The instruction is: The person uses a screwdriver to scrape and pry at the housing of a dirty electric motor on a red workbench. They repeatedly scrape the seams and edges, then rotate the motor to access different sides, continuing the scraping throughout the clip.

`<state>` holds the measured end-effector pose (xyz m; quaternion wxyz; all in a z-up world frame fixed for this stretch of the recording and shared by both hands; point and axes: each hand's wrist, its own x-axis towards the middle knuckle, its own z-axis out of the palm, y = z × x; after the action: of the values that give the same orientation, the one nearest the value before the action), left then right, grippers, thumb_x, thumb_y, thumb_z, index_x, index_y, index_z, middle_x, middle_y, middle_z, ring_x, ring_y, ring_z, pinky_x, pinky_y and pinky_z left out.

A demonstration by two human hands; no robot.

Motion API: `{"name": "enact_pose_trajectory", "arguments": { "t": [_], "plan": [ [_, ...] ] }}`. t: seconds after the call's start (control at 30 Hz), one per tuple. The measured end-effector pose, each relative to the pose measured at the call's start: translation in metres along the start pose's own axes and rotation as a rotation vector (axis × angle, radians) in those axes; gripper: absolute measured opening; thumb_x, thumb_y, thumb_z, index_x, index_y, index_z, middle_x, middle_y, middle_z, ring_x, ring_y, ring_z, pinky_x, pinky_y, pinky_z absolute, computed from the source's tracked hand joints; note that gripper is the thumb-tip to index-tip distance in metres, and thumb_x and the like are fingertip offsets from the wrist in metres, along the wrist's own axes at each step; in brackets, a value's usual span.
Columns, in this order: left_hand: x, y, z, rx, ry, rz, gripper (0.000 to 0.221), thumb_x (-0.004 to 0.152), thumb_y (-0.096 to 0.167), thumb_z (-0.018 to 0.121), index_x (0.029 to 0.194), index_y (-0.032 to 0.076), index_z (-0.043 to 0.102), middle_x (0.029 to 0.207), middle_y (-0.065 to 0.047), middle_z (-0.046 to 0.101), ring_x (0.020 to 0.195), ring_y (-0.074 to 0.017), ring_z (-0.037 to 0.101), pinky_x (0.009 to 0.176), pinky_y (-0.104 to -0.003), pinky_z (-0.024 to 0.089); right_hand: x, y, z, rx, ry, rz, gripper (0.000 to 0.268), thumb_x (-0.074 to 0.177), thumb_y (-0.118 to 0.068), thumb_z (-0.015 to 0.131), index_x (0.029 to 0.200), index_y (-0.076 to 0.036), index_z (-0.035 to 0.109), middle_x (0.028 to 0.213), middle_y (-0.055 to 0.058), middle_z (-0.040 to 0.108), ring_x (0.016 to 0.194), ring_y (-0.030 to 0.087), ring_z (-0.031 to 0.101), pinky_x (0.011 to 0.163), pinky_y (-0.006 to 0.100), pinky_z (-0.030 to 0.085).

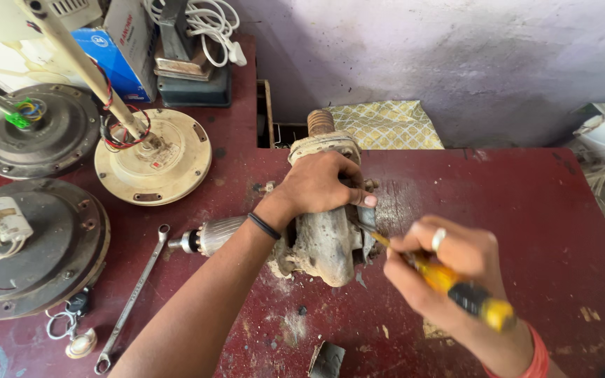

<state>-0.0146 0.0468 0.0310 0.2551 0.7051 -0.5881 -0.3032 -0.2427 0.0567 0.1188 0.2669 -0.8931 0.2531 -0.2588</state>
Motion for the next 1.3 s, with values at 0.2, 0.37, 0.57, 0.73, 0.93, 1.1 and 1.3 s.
{"name": "enact_pose_trajectory", "arguments": {
  "t": [0.2,0.37,0.57,0.73,0.93,1.1,1.3],
  "plan": [
    [0.000,-0.001,-0.004,-0.008,0.039,0.042,0.054,0.064,0.066,0.081,0.093,0.020,0.082,0.093,-0.001,0.079,0.093,-0.0204,0.074,0.088,-0.038,0.055,0.026,-0.012,-0.006,0.046,-0.063,-0.077,0.012,0.069,-0.002,0.078,0.071,-0.001,0.066,0.061,0.002,0.066,0.048,0.005,0.061,0.042,0.024,0.043],
    [-0.001,0.000,-0.003,-0.029,0.039,0.025,0.053,0.063,0.065,0.081,0.091,0.020,0.083,0.090,-0.002,0.079,0.092,-0.0200,0.074,0.086,-0.038,0.055,0.039,-0.028,-0.009,-0.022,-0.036,0.000,0.012,0.068,-0.003,0.077,0.068,0.001,0.066,0.054,0.004,0.061,0.045,0.006,0.057,0.043,0.025,0.039],
    [-0.001,0.001,-0.001,-0.021,0.027,0.015,0.052,0.063,0.065,0.081,0.091,0.021,0.083,0.090,-0.001,0.079,0.090,-0.0197,0.074,0.085,-0.037,0.055,0.032,-0.010,-0.009,0.017,-0.066,0.030,0.008,0.070,-0.004,0.078,0.071,0.000,0.070,0.056,0.003,0.065,0.049,0.005,0.058,0.044,0.025,0.040],
    [-0.001,-0.003,-0.001,-0.042,0.039,0.029,0.050,0.065,0.064,0.081,0.094,0.023,0.083,0.091,-0.001,0.079,0.091,-0.0200,0.074,0.085,-0.037,0.054,0.027,-0.001,-0.009,0.081,-0.070,-0.029,0.007,0.073,-0.004,0.078,0.074,-0.001,0.071,0.061,0.002,0.067,0.053,0.004,0.060,0.046,0.023,0.042],
    [0.002,-0.006,0.001,-0.058,0.045,0.029,0.049,0.067,0.061,0.080,0.095,0.022,0.083,0.090,0.000,0.079,0.090,-0.0191,0.074,0.084,-0.037,0.054,0.028,0.001,-0.008,0.060,-0.057,-0.130,0.010,0.072,0.000,0.077,0.073,0.001,0.067,0.062,0.003,0.064,0.052,0.006,0.060,0.047,0.023,0.042],
    [0.004,-0.002,0.001,-0.093,0.007,-0.014,0.043,0.075,0.059,0.076,0.097,0.023,0.082,0.091,0.001,0.079,0.088,-0.0165,0.074,0.083,-0.036,0.054,0.013,0.015,-0.005,0.144,-0.023,-0.120,0.010,0.074,0.002,0.077,0.074,0.001,0.067,0.062,0.002,0.064,0.049,0.007,0.058,0.044,0.023,0.039],
    [0.001,-0.009,-0.001,-0.123,0.107,0.103,0.032,0.089,0.041,0.065,0.107,0.018,0.077,0.104,-0.004,0.077,0.099,-0.0251,0.071,0.089,-0.042,0.052,-0.019,0.026,0.011,0.108,0.193,-0.023,0.010,0.075,0.003,0.076,0.077,0.002,0.066,0.068,0.004,0.066,0.054,0.006,0.063,0.049,0.022,0.046]
  ]
}}
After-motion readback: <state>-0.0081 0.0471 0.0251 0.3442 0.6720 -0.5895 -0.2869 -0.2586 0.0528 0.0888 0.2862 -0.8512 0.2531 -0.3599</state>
